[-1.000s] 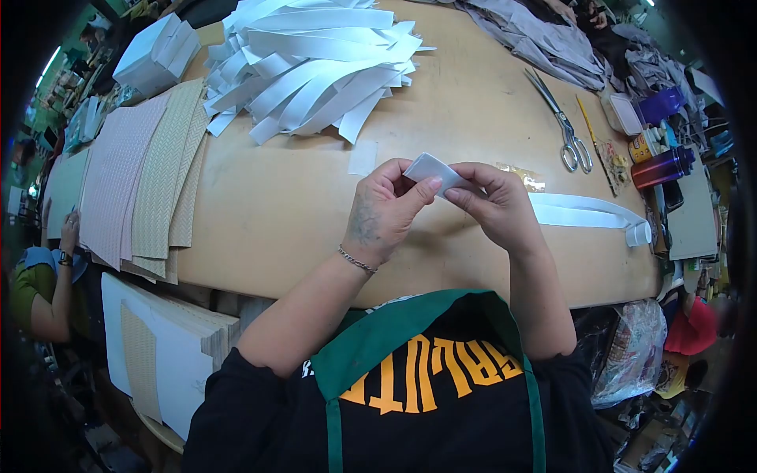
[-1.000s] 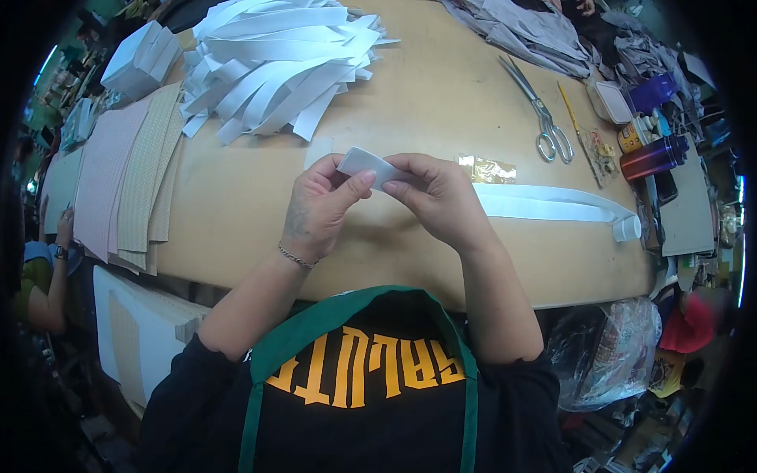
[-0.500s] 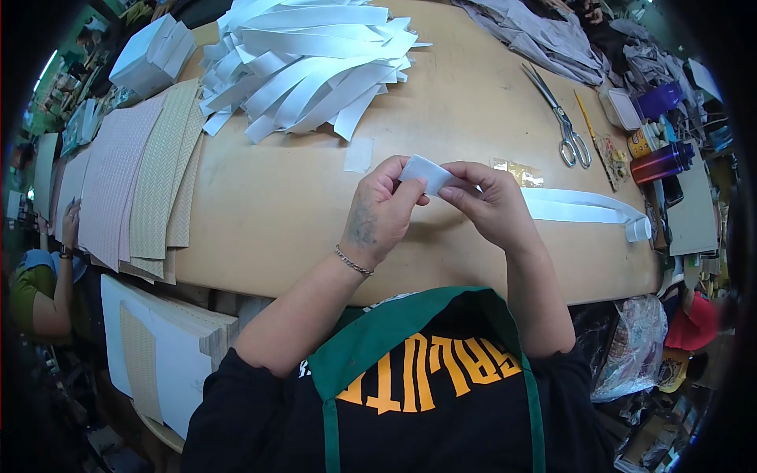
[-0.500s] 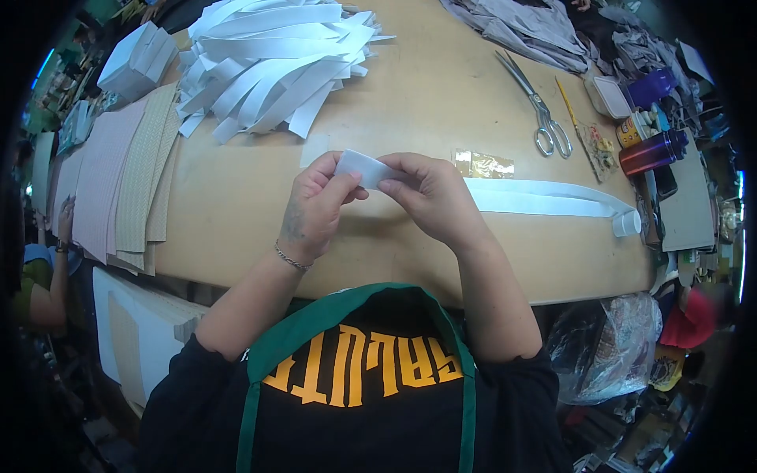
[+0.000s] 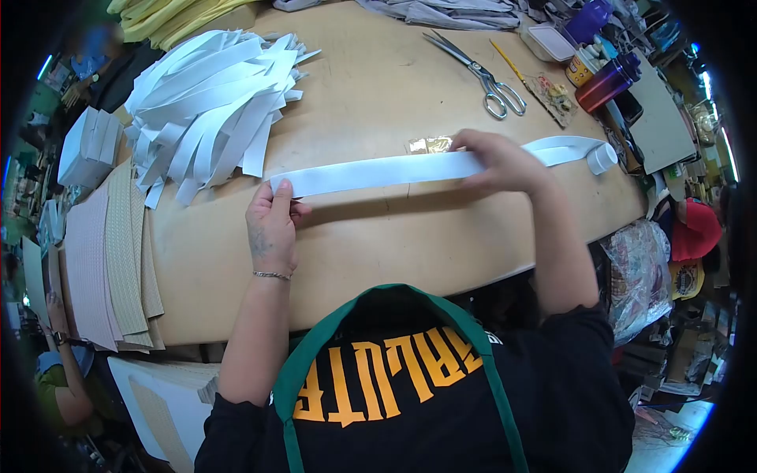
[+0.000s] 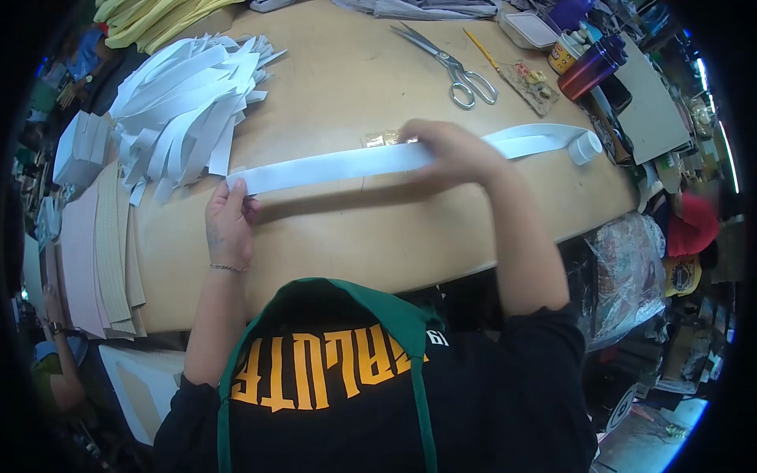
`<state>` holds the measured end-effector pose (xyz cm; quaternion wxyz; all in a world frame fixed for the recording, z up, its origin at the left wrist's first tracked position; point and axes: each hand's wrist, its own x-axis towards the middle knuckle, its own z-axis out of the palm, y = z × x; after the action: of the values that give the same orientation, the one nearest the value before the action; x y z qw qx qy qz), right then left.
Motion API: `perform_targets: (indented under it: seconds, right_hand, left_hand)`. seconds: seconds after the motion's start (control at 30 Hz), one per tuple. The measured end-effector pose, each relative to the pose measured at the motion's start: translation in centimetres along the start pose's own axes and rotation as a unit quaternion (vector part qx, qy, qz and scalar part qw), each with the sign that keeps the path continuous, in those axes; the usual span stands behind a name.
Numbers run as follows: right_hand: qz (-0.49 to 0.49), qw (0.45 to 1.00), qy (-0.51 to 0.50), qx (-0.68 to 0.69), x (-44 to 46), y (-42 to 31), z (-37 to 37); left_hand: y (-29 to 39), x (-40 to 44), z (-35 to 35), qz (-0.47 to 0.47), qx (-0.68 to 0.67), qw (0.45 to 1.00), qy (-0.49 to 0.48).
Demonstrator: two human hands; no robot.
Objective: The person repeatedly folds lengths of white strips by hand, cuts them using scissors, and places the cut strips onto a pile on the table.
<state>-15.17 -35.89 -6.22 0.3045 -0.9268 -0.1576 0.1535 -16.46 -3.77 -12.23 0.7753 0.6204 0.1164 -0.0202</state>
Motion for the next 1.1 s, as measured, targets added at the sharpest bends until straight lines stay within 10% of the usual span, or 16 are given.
perform_targets:
  seconds: [0.33, 0.43, 0.47, 0.67, 1.1]
  right_hand:
    - [0.175, 0.969, 0.049, 0.169, -5.8, 13.2, -10.0]
    - [0.173, 0.983, 0.060, -0.020, -3.6, 13.2, -9.7]
    - [0.154, 0.948, 0.129, -0.245, -2.8, 12.7, -8.0]
    - [-0.256, 0.956, 0.137, -0.046, 6.7, -4.2, 7.6]
    - [-0.262, 0.948, 0.165, 0.073, 9.4, -6.7, 11.9]
  left_hand:
    - [-1.2, 0.4, 2.1, -0.045, 0.024, 0.998, 0.025]
    - [-1.1, 0.1, 3.1, -0.058, 0.033, 0.998, 0.023]
    - [-1.0, 0.1, 3.2, -0.060, 0.036, 0.997, 0.027]
    - [-0.9, 0.2, 2.9, -0.059, 0.026, 0.998, 0.026]
    - [0.6, 0.6, 0.5, -0.090, -0.016, 0.996, -0.017]
